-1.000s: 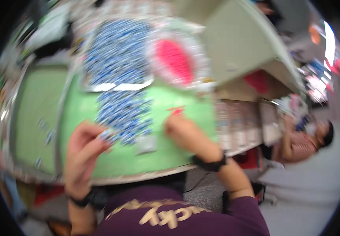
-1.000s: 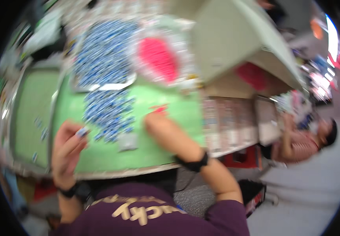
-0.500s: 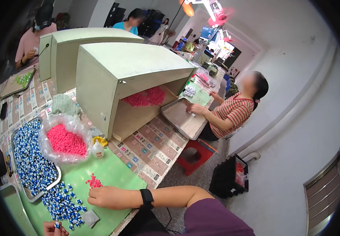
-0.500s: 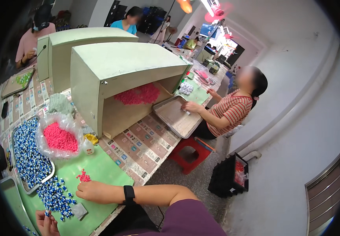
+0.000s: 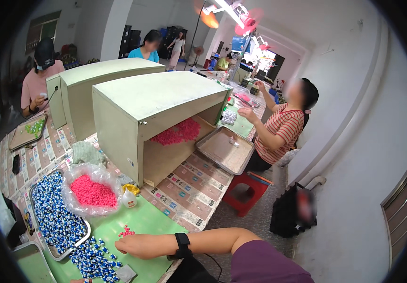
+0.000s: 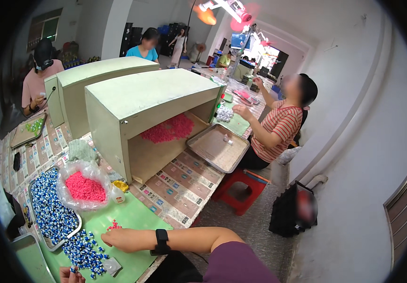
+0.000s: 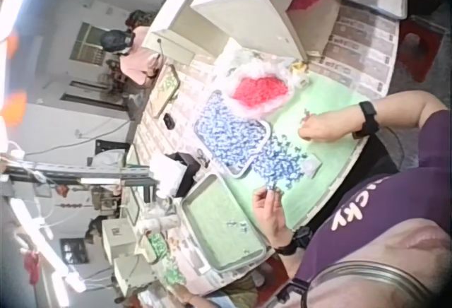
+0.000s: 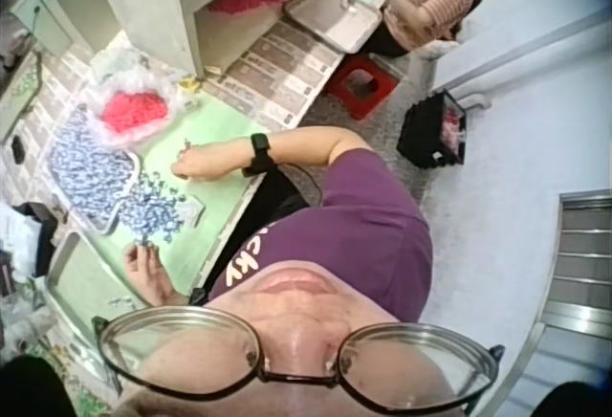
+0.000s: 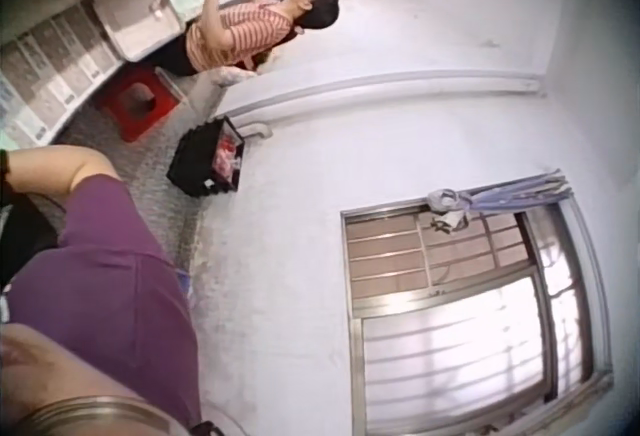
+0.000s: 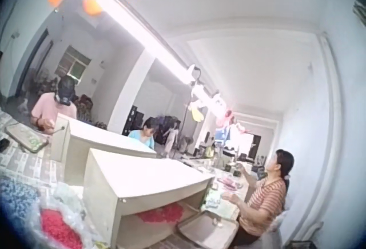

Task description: The person repeatedly picks a blue-and-white capsule from a tray and a small pink piece from a pile, then joins them together by hand. The assembled units are placed into a metal tray on the left. The process is repeated continuously throughout the clip.

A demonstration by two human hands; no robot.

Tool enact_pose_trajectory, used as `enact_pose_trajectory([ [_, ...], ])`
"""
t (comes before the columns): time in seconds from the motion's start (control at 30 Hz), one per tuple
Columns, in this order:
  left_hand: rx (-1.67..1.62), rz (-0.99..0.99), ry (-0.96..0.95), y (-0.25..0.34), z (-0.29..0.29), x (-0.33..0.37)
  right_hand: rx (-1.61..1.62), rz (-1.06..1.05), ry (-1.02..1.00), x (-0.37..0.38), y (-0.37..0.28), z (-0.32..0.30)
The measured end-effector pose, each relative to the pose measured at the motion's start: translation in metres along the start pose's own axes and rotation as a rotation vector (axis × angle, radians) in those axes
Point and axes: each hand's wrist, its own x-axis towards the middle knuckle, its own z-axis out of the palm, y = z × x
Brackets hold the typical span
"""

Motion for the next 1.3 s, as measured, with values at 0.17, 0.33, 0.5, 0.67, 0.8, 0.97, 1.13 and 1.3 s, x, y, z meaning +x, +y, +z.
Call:
enact_pose_trajectory([
  [0.17,0.015,0.011,-0.004,-0.001,0.004,-0.002,-0.062,-0.010,-0.038,-0.003,-0.002,-0.003],
  [0.33,0.009,0.008,-0.028,-0.001,0.015,0.002,-0.163,-0.009,0.018,-0.008,0.008,-0.001],
  [0.5,0.067,0.086,0.152,0.003,0.015,-0.007,-0.006,-0.024,-0.004,0.017,0.003,-0.001],
  [0.67,0.021,0.005,0.063,0.009,0.026,-0.011,-0.020,0.036,-0.033,0.024,-0.050,-0.021],
  [0.8,-0.001,0.027,0.057,0.007,0.021,-0.018,-0.033,-0.028,-0.105,0.037,-0.060,-0.010],
  [0.97,0.020,0.042,0.049,0.002,0.017,-0.017,-0.075,-0.015,-0.188,0.037,-0.065,-0.006],
  [1.13,0.052,0.048,0.047,0.000,0.017,-0.015,-0.182,-0.068,-0.210,0.035,-0.064,-0.004],
  [1.3,0.048,0.069,0.048,-0.001,0.020,-0.014,-0.217,-0.068,-0.204,0.036,-0.065,-0.004],
])
